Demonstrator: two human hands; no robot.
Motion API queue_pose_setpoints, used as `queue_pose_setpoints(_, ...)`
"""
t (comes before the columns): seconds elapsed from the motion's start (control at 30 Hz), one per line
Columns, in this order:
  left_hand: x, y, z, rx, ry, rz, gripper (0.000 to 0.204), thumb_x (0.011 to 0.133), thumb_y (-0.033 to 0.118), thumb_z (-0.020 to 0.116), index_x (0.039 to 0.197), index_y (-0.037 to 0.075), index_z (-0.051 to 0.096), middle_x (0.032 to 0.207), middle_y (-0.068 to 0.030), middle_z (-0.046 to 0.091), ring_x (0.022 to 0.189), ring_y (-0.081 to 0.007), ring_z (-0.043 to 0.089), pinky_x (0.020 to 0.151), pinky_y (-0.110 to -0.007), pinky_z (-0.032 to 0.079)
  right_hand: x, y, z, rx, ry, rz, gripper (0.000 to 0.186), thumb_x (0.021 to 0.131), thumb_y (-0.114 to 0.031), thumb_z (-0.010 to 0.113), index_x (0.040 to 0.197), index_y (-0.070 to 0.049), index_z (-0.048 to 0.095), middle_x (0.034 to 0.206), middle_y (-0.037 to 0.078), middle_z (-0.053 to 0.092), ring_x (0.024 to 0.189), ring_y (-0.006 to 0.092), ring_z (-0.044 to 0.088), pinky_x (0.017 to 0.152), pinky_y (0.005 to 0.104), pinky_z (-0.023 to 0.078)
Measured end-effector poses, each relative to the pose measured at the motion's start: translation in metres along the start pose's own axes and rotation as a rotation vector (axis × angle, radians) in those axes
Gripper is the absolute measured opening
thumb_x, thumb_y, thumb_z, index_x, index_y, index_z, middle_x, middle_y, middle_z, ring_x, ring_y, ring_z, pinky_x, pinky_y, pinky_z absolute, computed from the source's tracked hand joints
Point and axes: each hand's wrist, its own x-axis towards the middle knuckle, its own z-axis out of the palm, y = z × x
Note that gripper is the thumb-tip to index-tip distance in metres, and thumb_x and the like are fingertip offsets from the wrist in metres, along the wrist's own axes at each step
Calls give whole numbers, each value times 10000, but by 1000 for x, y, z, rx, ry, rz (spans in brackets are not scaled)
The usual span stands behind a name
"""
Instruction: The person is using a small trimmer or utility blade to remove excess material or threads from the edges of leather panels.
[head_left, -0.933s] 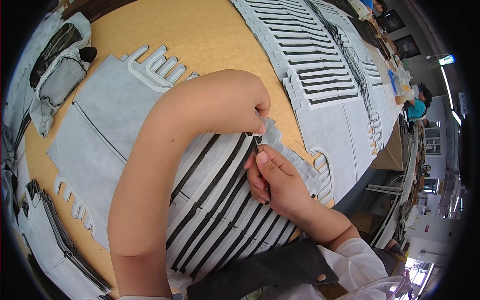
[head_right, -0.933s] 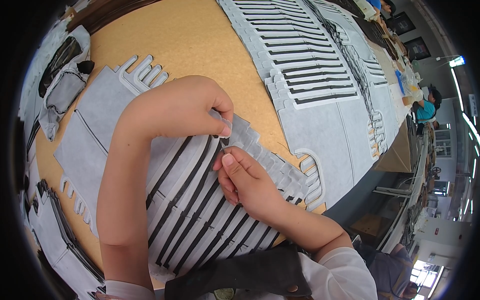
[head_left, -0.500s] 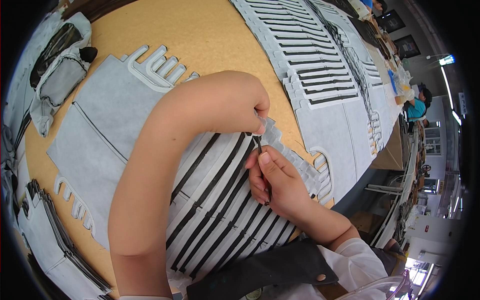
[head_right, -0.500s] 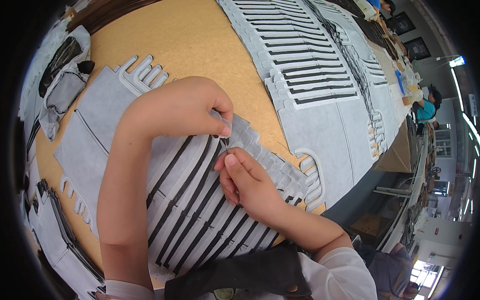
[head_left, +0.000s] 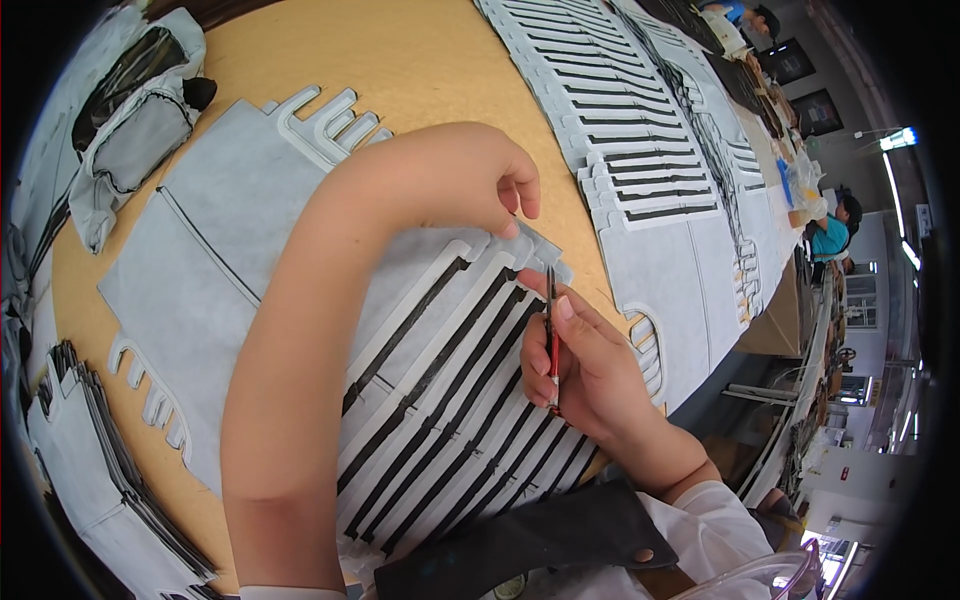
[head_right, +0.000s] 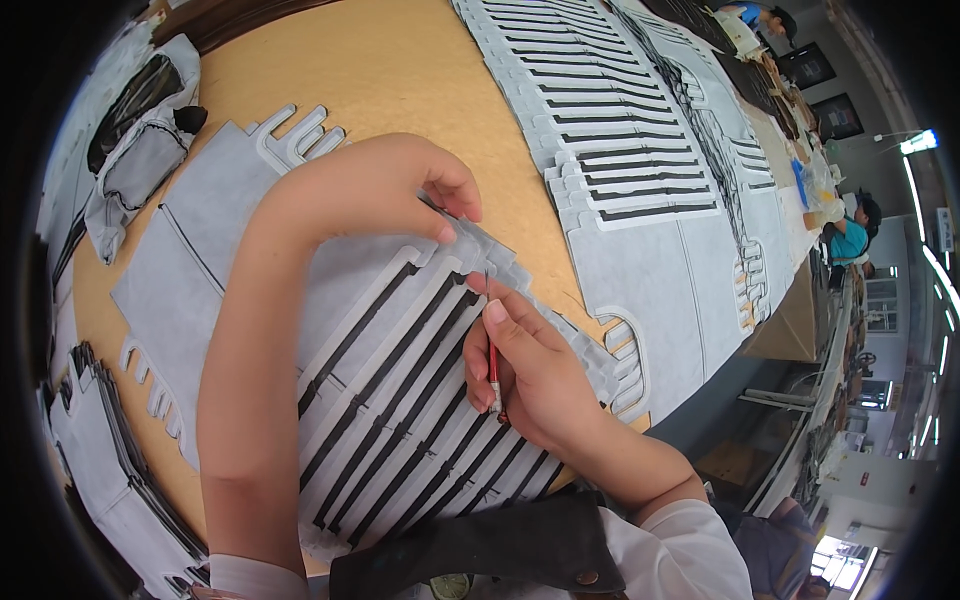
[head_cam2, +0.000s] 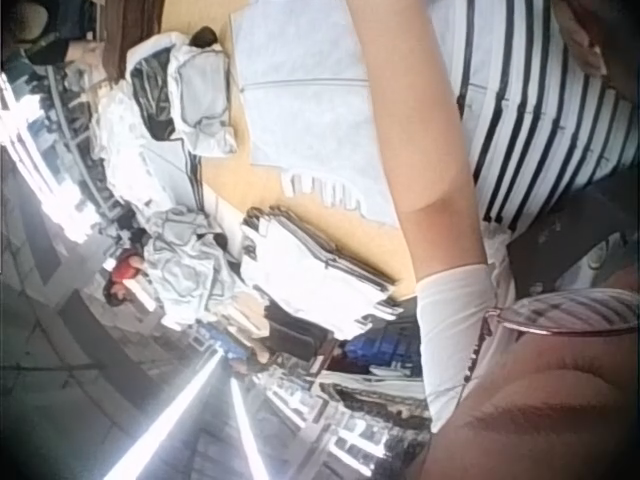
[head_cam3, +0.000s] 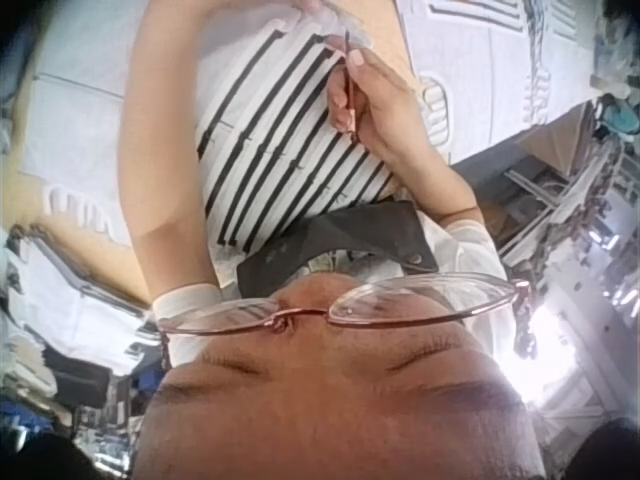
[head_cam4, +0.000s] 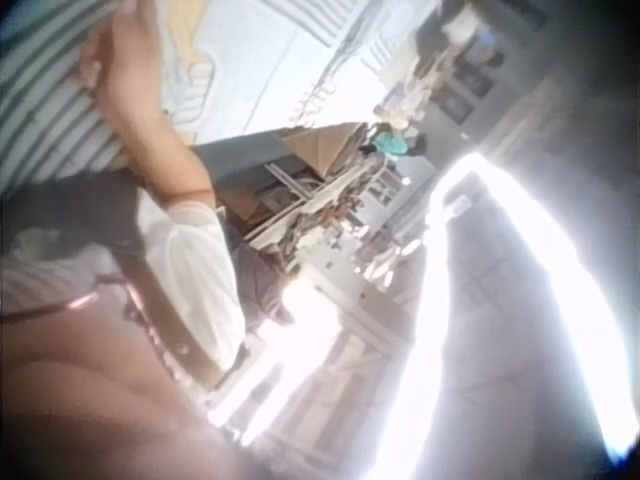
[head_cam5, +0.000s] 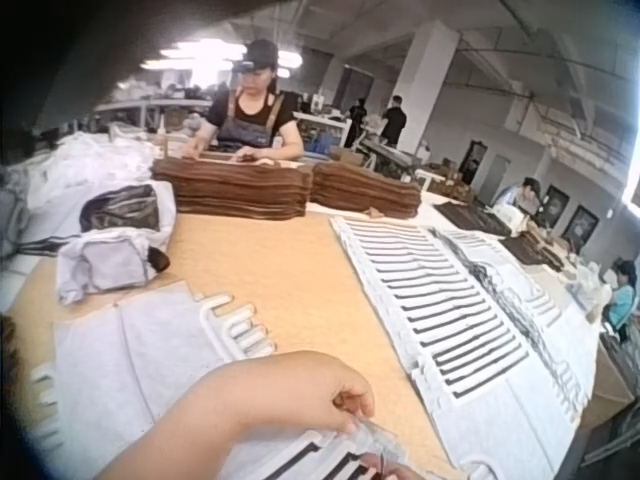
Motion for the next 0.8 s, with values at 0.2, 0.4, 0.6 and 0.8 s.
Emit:
queue_pose_setpoints(0.2,4,4,18,136,-40,-164,175,660,113,726,798,42,645,843,-86,620,845,-234,582,736,-338,458,0,1,3,-2,10,-7,434,1001,-331,339,1322,-40,355,680,52,451,512,134,422,514,274,399)
queue_pose_setpoints(0.4,-3,16,10,221,29,-12,161,674,136,690,754,26,605,770,-100,595,751,-249,566,680,-345,454,7,0,3,-85,-71,50,379,1001,-329,357,1175,-5,447,656,23,434,499,101,399,493,235,370)
queue_pose_setpoints(0.6,-7,30,9,237,3,-53,171,710,163,638,742,16,558,690,-128,560,670,-251,539,602,-364,423,13,4,2,-133,-101,44,347,1008,-325,346,1070,-12,480,623,0,395,480,83,358,466,211,330)
queue_pose_setpoints(0.8,-7,31,9,234,12,-73,174,715,166,639,752,16,559,690,-123,564,661,-251,535,606,-358,426,14,6,2,-127,-122,3,340,1012,-315,327,1044,-13,478,612,-7,377,463,77,341,446,206,314)
